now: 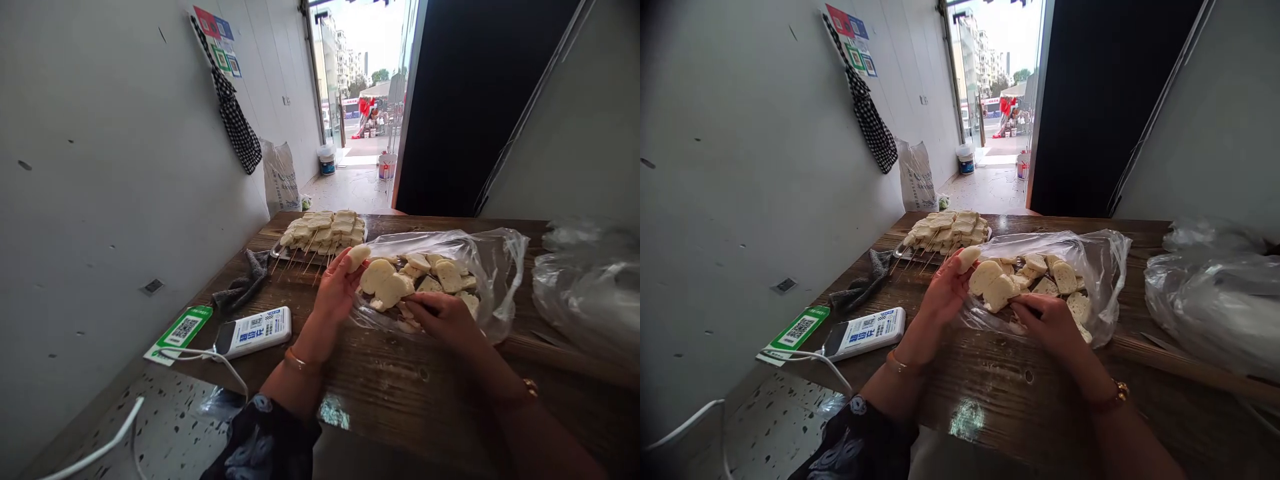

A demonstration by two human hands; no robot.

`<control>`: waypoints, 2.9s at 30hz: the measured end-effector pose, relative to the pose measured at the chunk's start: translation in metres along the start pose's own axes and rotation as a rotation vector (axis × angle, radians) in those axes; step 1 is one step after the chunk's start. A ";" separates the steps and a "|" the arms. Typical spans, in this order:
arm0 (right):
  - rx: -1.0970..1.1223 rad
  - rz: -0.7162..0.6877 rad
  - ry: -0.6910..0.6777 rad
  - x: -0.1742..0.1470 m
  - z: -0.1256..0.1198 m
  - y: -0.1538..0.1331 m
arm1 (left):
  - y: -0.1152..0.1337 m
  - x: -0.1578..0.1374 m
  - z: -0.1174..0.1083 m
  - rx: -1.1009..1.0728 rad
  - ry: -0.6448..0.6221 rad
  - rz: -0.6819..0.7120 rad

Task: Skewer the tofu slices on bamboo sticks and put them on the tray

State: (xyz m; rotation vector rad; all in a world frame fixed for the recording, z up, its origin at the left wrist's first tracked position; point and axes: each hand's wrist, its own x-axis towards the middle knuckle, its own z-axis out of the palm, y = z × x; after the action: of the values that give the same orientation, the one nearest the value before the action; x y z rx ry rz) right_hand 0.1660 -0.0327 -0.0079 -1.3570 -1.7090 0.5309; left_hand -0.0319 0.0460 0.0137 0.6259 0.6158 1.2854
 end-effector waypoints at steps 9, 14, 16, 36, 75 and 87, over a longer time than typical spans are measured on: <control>-0.007 0.028 0.064 -0.002 0.010 0.005 | -0.005 0.000 0.000 0.004 0.020 0.040; 0.011 0.028 0.081 -0.004 0.014 0.003 | -0.010 -0.002 0.002 0.036 0.012 0.072; 0.009 0.023 0.092 -0.004 0.015 0.002 | -0.011 -0.003 0.004 0.039 0.001 0.079; -0.043 0.083 0.073 -0.006 0.015 -0.002 | -0.010 -0.012 0.010 -0.021 -0.078 -0.006; -0.094 0.039 -0.086 -0.008 0.017 0.001 | -0.014 0.002 -0.004 0.039 -0.023 0.118; -0.101 0.320 0.136 0.018 -0.006 -0.053 | -0.026 0.002 -0.005 -0.087 -0.116 -0.022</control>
State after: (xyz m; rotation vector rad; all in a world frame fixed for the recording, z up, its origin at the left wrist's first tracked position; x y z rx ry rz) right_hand 0.1407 -0.0340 0.0429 -1.7146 -1.4333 0.5215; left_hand -0.0174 0.0442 -0.0085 0.6155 0.4674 1.2397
